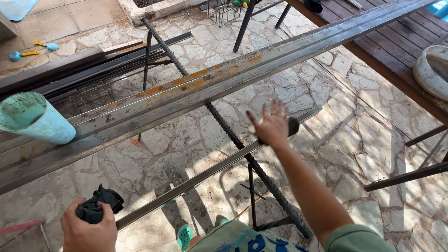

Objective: Wiping down a long metal beam with a cloth to remove dust or debris.

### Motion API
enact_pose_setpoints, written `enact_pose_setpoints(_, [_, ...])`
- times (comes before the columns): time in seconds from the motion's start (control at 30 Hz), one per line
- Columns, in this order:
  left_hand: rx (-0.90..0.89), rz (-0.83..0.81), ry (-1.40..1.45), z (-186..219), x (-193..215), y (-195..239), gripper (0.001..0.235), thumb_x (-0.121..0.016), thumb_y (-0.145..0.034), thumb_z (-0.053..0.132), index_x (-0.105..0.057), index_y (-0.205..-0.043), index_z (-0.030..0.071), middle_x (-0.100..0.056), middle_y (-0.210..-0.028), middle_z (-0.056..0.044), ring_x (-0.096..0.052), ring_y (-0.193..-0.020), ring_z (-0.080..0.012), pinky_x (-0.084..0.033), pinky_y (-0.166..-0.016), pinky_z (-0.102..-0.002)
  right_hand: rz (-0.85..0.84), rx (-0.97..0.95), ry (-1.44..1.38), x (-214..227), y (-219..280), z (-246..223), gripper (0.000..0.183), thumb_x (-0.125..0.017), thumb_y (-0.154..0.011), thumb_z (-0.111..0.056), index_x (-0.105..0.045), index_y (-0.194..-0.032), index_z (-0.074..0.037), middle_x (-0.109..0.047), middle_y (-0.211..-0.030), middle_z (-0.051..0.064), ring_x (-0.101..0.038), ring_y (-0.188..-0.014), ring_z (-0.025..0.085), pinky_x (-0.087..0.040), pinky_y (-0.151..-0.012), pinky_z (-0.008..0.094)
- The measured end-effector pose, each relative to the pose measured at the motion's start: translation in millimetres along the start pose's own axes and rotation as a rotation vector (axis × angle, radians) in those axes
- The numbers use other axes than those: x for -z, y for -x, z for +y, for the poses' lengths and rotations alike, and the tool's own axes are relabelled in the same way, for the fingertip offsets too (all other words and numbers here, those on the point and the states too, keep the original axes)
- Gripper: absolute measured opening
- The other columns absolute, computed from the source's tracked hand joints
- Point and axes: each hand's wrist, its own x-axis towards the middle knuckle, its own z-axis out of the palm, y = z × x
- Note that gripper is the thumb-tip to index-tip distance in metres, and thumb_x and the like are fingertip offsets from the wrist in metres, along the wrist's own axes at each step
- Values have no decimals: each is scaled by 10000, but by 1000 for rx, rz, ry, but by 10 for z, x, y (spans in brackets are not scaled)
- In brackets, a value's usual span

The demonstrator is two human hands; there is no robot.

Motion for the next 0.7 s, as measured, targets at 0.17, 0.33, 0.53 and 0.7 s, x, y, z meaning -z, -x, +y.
enact_pose_setpoints(0.17, [9, -33, 51, -6, -90, 9, 401, -803, -926, 310, -746, -1291, 157, -706, -1136, -58, -693, -805, -250, -573, -608, -358, 142, -23, -111, -267, 24, 615, 986, -10, -862, -801, -69, -1551, -99, 135, -1651, 139, 148, -1521, 275, 110, -1229, 444])
enact_pose_setpoints(0.33, [10, -98, 65, 43, 19, 21, 419, -794, -917, 337, -726, -1298, 176, -704, -1132, -41, -690, -758, -250, -572, -576, -358, 65, -362, -77, -42, -461, 758, 1124, 50, -835, -876, -221, -1542, -46, 13, -1661, 209, 136, -1538, 297, 117, -1228, 452])
enact_pose_setpoints(0.53, [-16, -140, 0, 52, 38, -22, 422, -759, -923, 413, -711, -1292, 214, -716, -1148, -15, -696, -712, -259, -546, -514, -376, -8, -58, -65, -293, 538, -483, 1062, 15, -837, -835, -65, -1537, -40, 57, -1656, 172, 76, -1529, 316, 72, -1239, 439])
enact_pose_setpoints(0.7, [-2, -133, 85, 124, 109, -35, 404, -762, -903, 355, -706, -1270, 195, -709, -1167, -17, -700, -706, -274, -535, -488, -387, 161, -349, -168, -94, 85, 455, 1030, -125, -927, -754, 47, -1532, 61, 121, -1642, 237, 82, -1532, 362, 53, -1257, 426])
